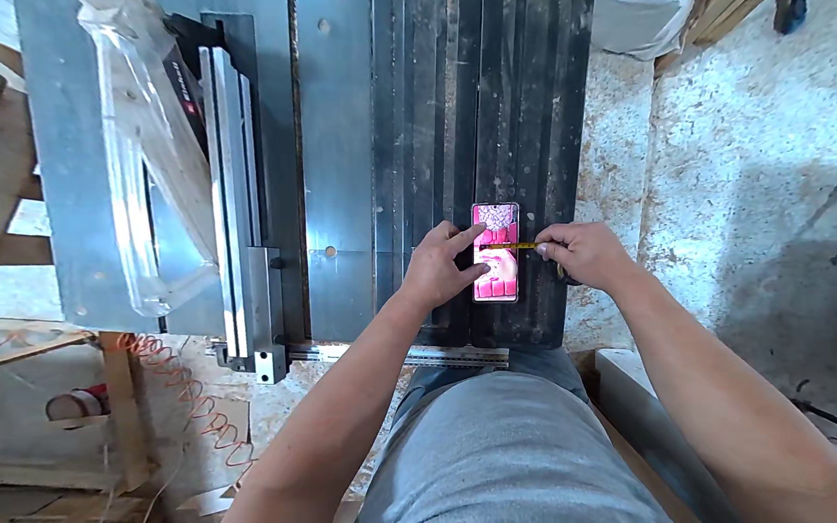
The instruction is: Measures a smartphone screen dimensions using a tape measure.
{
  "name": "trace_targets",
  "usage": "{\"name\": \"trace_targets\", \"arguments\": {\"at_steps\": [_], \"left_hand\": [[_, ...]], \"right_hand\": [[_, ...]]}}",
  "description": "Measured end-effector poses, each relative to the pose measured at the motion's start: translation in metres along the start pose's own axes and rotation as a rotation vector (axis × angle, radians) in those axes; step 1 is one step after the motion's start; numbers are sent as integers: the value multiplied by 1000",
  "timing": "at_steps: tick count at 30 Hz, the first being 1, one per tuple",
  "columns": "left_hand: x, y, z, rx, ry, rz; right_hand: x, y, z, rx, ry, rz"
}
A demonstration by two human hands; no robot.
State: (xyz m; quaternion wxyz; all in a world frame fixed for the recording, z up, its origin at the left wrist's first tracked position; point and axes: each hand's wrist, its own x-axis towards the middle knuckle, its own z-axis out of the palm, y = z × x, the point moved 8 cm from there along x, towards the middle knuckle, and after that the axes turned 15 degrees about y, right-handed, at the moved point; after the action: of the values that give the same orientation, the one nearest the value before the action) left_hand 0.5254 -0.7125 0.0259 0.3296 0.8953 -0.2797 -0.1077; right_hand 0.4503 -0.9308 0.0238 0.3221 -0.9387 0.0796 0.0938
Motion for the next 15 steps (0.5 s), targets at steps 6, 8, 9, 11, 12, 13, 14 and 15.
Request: {"name": "trace_targets", "arguments": {"at_steps": [6, 8, 9, 11, 12, 13, 14, 15], "left_hand": [[1, 1, 1, 29, -67, -23], [2, 1, 1, 25, -73, -14], [2, 0, 2, 26, -75, -12], [2, 0, 2, 30, -82, -17], [2, 0, 2, 32, -88, -22], [2, 0, 2, 33, -90, -23], [2, 0, 2, 33, -90, -22], [2, -1, 2, 35, -89, -18]], "right_hand": [[1, -2, -1, 15, -6, -6], [1, -3, -3, 30, 2, -11], [0, -3, -3, 31, 6, -12], [1, -2, -2, 30, 4, -12], [1, -2, -2, 29, 0, -10], [1, -2, -2, 27, -2, -10], [1, -2, -2, 25, -1, -10], [1, -2, -2, 20, -1, -10]]}}
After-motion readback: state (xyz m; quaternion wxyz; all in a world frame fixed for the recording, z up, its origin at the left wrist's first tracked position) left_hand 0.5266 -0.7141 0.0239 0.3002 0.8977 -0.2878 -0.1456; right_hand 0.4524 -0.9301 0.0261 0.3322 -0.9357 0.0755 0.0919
